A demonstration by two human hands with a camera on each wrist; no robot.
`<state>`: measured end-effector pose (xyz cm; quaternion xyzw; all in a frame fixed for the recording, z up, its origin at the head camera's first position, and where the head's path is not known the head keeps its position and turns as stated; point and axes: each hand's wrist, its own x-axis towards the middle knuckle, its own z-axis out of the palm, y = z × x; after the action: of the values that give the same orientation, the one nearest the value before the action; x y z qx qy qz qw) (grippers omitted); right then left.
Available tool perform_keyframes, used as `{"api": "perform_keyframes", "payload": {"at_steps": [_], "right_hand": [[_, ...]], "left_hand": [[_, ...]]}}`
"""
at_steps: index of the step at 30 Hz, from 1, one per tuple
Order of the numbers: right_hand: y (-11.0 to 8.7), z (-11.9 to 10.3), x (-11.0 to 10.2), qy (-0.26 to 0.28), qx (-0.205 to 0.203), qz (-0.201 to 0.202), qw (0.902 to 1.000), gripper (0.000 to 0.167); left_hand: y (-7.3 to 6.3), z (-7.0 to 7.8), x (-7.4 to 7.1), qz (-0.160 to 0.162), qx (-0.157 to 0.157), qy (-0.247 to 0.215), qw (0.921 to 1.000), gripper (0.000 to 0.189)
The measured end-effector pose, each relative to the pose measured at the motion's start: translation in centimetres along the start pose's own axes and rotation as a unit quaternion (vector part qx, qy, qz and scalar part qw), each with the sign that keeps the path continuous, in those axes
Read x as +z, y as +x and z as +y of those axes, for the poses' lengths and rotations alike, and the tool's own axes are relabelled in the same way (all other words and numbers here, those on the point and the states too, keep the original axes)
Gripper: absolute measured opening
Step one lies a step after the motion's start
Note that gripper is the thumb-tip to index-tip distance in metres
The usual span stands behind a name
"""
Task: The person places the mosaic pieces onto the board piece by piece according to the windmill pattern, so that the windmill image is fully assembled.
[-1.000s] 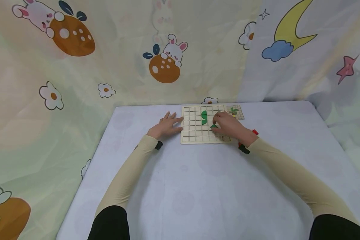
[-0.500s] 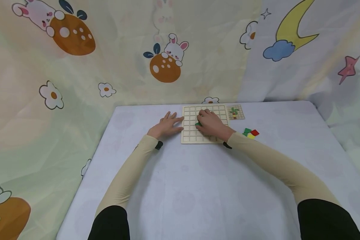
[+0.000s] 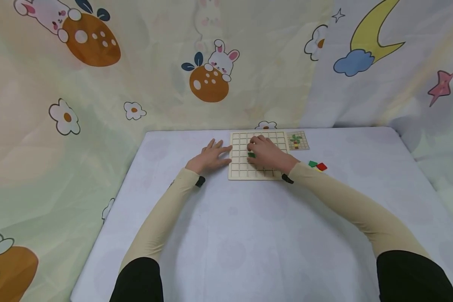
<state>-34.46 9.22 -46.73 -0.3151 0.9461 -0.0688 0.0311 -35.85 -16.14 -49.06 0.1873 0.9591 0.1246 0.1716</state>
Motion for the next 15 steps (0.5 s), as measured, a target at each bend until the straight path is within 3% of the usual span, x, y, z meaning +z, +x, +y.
{"api": "perform_keyframes", "payload": {"at_steps": [7, 15], "right_hand": [[-0.34, 0.81, -0.45, -0.004, -0.029, -0.011, 0.9995, 0.021], [-0.03, 0.92, -0.11, -0.002, -0.017, 0.005, 0.9998, 0.015]], "left_hand": [[0.18, 0.02, 0.1, 0.001, -0.002, 0.0, 1.0, 0.068], [0.21, -0.01, 0.09, 0.004, -0.002, 0.004, 1.0, 0.067]]}}
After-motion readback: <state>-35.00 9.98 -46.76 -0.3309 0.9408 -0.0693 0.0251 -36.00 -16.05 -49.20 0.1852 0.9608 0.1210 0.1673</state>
